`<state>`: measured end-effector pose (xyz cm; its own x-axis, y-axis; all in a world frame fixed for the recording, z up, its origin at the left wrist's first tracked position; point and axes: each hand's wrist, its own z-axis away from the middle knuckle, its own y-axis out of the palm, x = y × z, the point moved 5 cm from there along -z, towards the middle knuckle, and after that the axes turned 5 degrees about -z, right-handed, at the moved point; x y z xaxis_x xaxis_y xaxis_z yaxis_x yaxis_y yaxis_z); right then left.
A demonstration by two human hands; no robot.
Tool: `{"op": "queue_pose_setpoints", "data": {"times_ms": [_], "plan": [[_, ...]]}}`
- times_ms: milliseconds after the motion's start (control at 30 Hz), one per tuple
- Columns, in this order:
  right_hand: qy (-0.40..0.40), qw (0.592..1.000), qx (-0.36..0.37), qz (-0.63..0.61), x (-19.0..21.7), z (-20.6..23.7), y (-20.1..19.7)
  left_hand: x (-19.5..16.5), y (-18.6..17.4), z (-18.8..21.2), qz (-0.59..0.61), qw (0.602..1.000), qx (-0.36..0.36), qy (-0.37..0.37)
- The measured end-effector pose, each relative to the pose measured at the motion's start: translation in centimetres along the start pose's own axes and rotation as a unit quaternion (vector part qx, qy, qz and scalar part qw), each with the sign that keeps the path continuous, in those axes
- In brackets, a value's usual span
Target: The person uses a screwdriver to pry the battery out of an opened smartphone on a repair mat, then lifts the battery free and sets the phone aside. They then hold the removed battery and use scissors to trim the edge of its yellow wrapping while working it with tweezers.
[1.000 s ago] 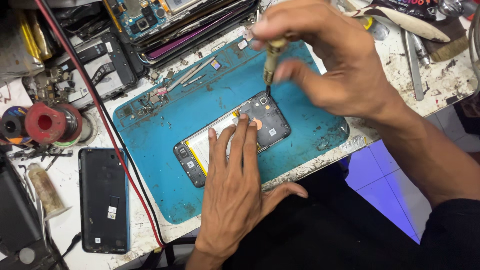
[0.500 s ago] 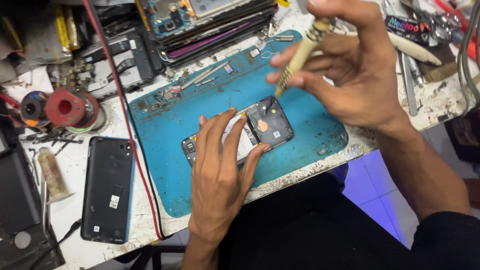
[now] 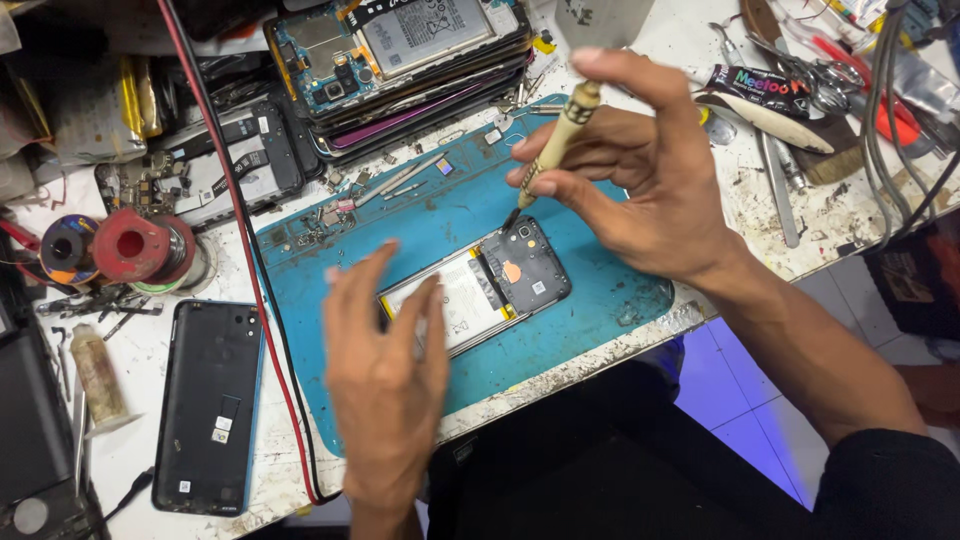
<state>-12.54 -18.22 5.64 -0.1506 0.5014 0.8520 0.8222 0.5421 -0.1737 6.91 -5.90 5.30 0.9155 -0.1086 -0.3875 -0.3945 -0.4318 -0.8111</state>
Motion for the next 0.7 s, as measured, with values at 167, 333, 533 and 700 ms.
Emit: {"op": "queue_pose_setpoints", "data": {"times_ms": [167, 333, 533, 700], "plan": [[-0.008, 0.994, 0.026, 0.108, -0.6, -0.1, 0.3, 3.7, -1.9, -0.2, -0.051, 0.996, -0.003, -0.078], [-0.015, 0.993, 0.027, 0.114, -1.1, -0.4, 0.7, 5.0, -1.3, -0.3, -0.082, 0.993, 0.013, -0.078], [-0.014, 0.992, 0.032, 0.117, -1.4, -0.9, 0.7, 5.3, -0.6, -0.9, -0.110, 0.989, 0.032, -0.089], [-0.023, 0.990, 0.041, 0.134, -1.7, -1.2, 0.5, 5.4, -0.1, -1.5, -0.107, 0.986, 0.043, -0.123]]}}
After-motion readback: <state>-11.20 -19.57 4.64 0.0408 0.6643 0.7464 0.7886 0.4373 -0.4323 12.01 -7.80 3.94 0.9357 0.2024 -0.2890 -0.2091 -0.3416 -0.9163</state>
